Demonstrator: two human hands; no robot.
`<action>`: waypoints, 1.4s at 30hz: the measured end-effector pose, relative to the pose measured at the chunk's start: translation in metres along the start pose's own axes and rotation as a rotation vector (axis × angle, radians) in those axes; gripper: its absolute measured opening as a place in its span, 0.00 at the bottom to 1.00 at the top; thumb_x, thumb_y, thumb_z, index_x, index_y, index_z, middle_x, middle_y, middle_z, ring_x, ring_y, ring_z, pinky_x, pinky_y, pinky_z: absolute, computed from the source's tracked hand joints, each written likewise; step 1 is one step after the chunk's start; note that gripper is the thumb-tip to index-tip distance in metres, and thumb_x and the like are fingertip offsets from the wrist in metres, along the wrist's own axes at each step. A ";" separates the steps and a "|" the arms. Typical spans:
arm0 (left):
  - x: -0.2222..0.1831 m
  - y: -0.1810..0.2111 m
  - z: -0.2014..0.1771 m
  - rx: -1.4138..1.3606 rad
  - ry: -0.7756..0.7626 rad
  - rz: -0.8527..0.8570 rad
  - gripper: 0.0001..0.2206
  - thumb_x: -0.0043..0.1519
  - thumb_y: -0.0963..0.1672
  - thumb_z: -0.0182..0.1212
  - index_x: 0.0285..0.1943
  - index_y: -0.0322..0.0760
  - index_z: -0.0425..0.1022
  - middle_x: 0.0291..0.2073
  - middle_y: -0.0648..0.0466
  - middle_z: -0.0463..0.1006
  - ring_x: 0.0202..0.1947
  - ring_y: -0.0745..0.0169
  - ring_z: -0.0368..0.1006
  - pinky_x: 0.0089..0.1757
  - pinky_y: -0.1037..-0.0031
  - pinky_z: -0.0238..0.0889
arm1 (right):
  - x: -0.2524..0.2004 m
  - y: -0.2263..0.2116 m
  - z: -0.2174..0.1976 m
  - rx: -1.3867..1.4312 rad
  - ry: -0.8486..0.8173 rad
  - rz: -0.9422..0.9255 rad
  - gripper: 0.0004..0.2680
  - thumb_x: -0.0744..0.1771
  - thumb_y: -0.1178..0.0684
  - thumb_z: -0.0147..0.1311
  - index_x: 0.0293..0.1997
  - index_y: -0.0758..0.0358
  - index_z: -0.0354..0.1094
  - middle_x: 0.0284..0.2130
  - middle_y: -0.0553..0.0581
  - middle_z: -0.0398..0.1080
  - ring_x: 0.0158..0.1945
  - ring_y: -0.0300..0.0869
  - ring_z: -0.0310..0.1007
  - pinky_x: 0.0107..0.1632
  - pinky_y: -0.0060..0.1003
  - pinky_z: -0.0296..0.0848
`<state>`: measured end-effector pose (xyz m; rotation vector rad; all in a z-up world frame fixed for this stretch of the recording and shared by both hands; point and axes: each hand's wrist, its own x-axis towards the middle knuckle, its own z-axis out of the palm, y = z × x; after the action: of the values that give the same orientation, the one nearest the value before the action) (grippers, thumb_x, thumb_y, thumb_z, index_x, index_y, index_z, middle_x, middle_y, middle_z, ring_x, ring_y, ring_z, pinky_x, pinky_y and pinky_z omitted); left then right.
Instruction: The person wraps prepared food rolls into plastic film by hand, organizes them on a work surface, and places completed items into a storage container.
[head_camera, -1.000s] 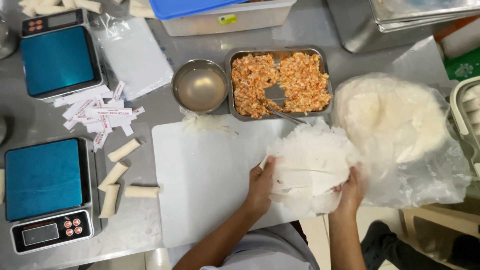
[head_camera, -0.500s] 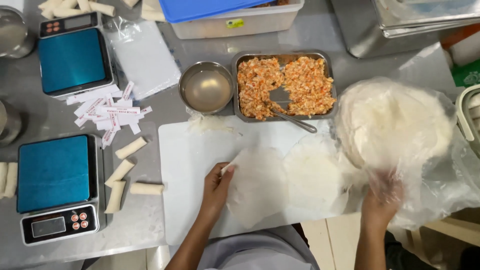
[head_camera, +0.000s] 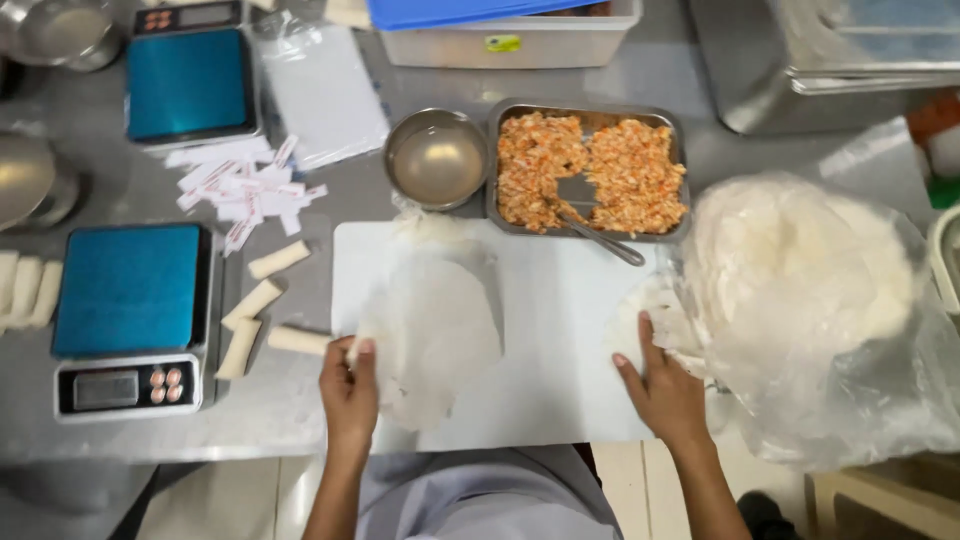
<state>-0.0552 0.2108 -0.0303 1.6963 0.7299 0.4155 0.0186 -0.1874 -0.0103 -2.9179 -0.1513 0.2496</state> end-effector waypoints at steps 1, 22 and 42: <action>-0.005 -0.003 -0.013 0.016 -0.132 -0.056 0.09 0.67 0.49 0.59 0.40 0.44 0.74 0.21 0.66 0.61 0.20 0.78 0.51 0.24 0.78 0.47 | -0.003 0.008 0.005 0.088 0.082 -0.033 0.29 0.68 0.35 0.44 0.79 0.53 0.48 0.40 0.63 0.75 0.45 0.54 0.74 0.40 0.55 0.74; -0.098 0.045 -0.036 -0.408 0.005 -0.194 0.12 0.64 0.44 0.63 0.54 0.33 0.76 0.29 0.59 0.73 0.27 0.75 0.67 0.29 0.80 0.65 | 0.068 -0.181 0.003 1.564 -0.263 0.053 0.11 0.65 0.53 0.63 0.50 0.64 0.75 0.43 0.55 0.79 0.47 0.42 0.78 0.52 0.38 0.78; -0.071 0.008 -0.002 0.698 -0.349 0.785 0.08 0.60 0.45 0.67 0.42 0.37 0.77 0.40 0.49 0.72 0.42 0.46 0.65 0.42 0.58 0.59 | 0.217 -0.237 -0.020 -0.032 0.289 -0.733 0.23 0.71 0.28 0.41 0.53 0.53 0.78 0.77 0.67 0.42 0.78 0.66 0.34 0.70 0.72 0.30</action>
<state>-0.1075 0.1643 -0.0145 2.6210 -0.1173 0.3969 0.2146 0.0650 0.0262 -2.6578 -1.1332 -0.2901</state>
